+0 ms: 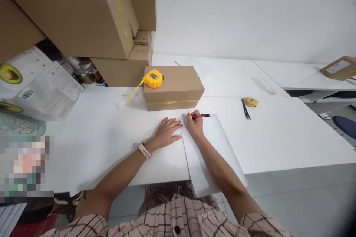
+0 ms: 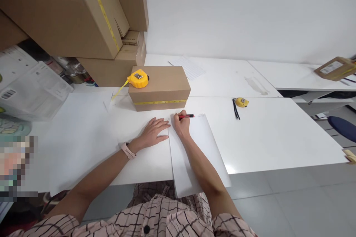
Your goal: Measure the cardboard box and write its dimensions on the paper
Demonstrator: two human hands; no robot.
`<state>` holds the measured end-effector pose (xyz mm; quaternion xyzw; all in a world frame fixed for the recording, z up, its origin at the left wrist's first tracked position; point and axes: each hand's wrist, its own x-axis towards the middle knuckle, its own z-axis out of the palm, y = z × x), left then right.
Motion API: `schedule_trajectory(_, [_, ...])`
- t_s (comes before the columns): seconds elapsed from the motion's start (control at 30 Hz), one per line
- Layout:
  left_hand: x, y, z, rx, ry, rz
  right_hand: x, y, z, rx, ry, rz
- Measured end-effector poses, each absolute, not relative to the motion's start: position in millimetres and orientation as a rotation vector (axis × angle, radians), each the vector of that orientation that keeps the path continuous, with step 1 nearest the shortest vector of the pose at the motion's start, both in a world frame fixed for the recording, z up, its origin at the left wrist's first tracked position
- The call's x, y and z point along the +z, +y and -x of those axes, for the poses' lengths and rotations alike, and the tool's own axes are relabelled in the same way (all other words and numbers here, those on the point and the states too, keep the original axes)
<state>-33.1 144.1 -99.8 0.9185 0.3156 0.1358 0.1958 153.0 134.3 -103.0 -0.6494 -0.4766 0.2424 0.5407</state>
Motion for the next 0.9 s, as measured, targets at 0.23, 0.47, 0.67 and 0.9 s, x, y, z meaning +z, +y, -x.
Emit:
schedule_trajectory(0.23, [-100.2,143.7,32.2,0.384,0.916,-2.594,-83.2,93.6,-206.5,0.235,-1.875,1.879])
schedule_trajectory(0.47, [-73.9,141.9,28.2,0.769,0.946,-2.531,-80.7,70.4,-223.9,-0.029,-2.226,2.196])
schedule_trajectory(0.67, [16.4,198.6,45.9,1.617,1.464,-2.223,-58.6,76.9,-221.8,-0.094,-2.149,2.099])
schedule_trajectory(0.9, [45.4,255.2,60.8,1.18,1.533,-1.992,-24.8,76.6,-227.7,-0.024,-1.924,1.819])
